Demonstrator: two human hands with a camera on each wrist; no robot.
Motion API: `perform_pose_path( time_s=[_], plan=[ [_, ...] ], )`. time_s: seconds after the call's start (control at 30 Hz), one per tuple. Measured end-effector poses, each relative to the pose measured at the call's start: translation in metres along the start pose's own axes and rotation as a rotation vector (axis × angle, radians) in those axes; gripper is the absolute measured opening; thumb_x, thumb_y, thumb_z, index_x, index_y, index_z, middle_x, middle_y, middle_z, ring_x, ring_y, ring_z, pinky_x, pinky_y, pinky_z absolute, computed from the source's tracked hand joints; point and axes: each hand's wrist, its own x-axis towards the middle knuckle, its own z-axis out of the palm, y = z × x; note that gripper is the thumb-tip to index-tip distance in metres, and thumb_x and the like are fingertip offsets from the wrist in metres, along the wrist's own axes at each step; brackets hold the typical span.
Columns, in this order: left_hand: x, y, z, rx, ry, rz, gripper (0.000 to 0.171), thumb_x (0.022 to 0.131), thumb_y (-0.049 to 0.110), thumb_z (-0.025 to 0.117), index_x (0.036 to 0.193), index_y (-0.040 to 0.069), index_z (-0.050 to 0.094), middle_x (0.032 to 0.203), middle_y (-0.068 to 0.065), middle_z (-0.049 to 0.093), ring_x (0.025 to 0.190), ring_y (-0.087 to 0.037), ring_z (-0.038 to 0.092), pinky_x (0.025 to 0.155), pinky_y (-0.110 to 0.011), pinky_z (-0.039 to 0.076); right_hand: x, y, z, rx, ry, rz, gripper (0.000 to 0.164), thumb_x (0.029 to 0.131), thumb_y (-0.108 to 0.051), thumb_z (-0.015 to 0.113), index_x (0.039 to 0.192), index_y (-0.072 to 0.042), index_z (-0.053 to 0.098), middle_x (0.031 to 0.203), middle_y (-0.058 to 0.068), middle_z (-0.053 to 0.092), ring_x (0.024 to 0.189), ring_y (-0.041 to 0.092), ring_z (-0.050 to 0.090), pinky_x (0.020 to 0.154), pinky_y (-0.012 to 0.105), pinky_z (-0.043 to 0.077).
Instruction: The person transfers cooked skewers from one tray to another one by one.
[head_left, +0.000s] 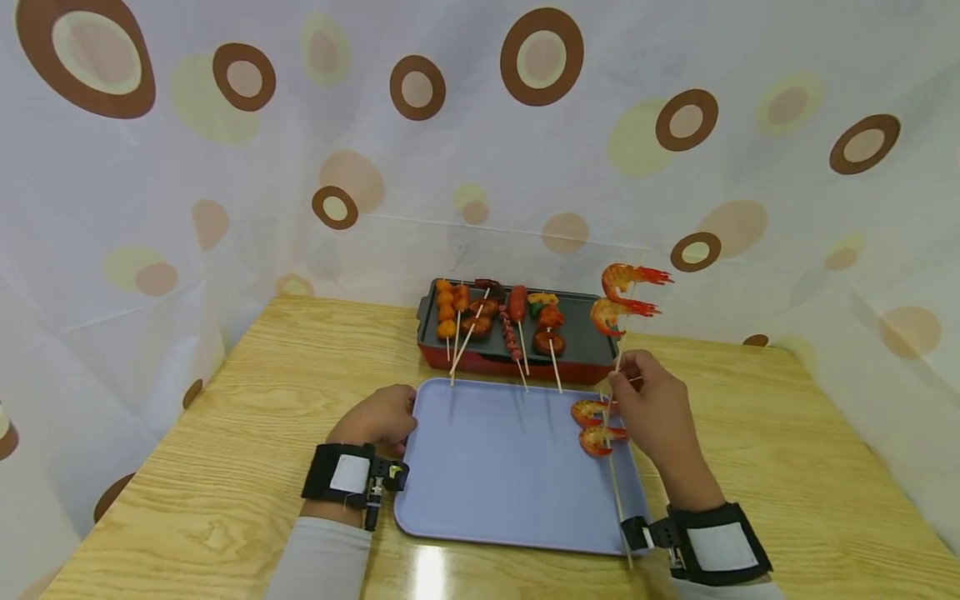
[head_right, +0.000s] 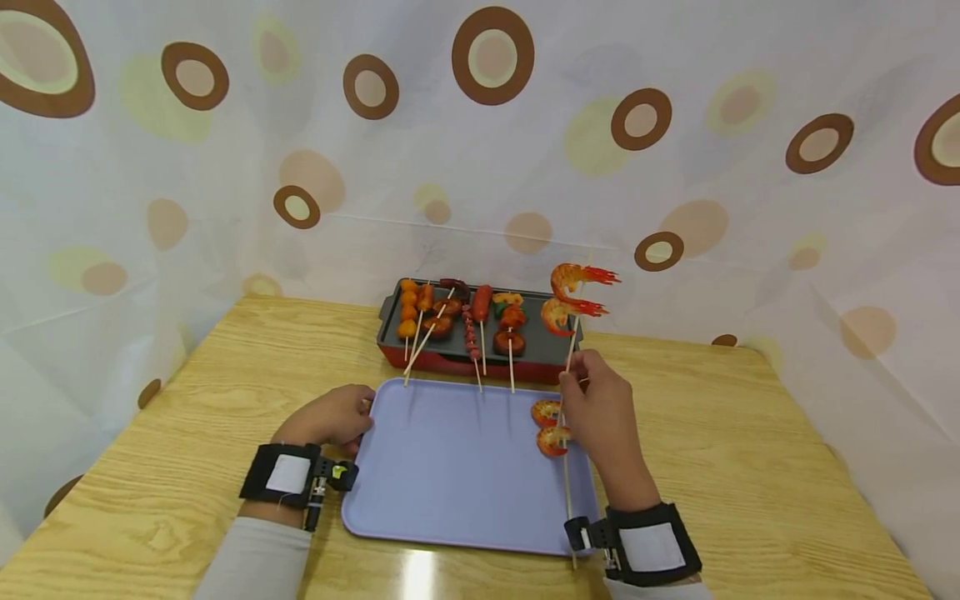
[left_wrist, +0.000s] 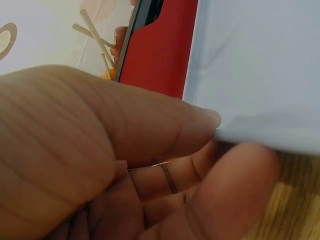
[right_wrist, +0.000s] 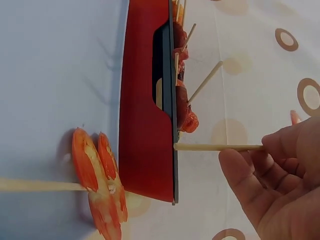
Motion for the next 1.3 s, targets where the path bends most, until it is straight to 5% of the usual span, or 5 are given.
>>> perform_pose_path(
  time_s=[0.53, 0.7, 1.07, 1.3],
  plan=[
    [0.004, 0.0, 0.0, 0.015, -0.015, 0.007, 0.027, 0.088, -0.005, 0.054, 0.114, -0.003, 0.061, 0.083, -0.011, 0.06, 0.058, -0.02, 0.061, 0.053, -0.029, 0.052, -0.017, 0.001, 0.007, -0.173, -0.028, -0.086, 0.032, 0.093, 0.0, 0.058, 0.122, 0.013, 0.055, 0.092, 0.017, 0.061, 0.068, 0.024, 0.056, 0.055, 0.034, 0.047],
    [0.003, -0.001, -0.001, 0.015, -0.016, 0.001, 0.029, 0.088, -0.004, 0.054, 0.117, -0.003, 0.06, 0.083, -0.011, 0.06, 0.057, -0.02, 0.061, 0.053, -0.028, 0.052, -0.025, 0.0, 0.007, -0.165, -0.105, -0.071, 0.039, 0.093, 0.001, 0.055, 0.129, 0.014, 0.049, 0.09, 0.015, 0.06, 0.056, 0.017, 0.049, 0.048, 0.03, 0.04],
    [0.002, 0.002, -0.003, 0.017, -0.02, -0.01, 0.029, 0.088, -0.004, 0.053, 0.116, -0.002, 0.06, 0.084, -0.011, 0.06, 0.059, -0.02, 0.061, 0.053, -0.028, 0.052, -0.042, 0.001, 0.002, -0.227, -0.289, 0.023, 0.041, 0.092, 0.002, 0.057, 0.129, 0.016, 0.047, 0.078, 0.009, 0.054, 0.058, 0.017, 0.05, 0.048, 0.03, 0.041],
    [0.003, 0.0, -0.001, 0.022, -0.027, -0.016, 0.029, 0.089, -0.003, 0.054, 0.118, -0.003, 0.059, 0.083, -0.011, 0.061, 0.06, -0.021, 0.062, 0.055, -0.029, 0.052, -0.051, 0.0, 0.007, -0.266, -0.395, 0.008, 0.039, 0.089, 0.005, 0.061, 0.125, 0.016, 0.051, 0.073, 0.005, 0.05, 0.061, 0.017, 0.045, 0.052, 0.03, 0.039]
  ],
)
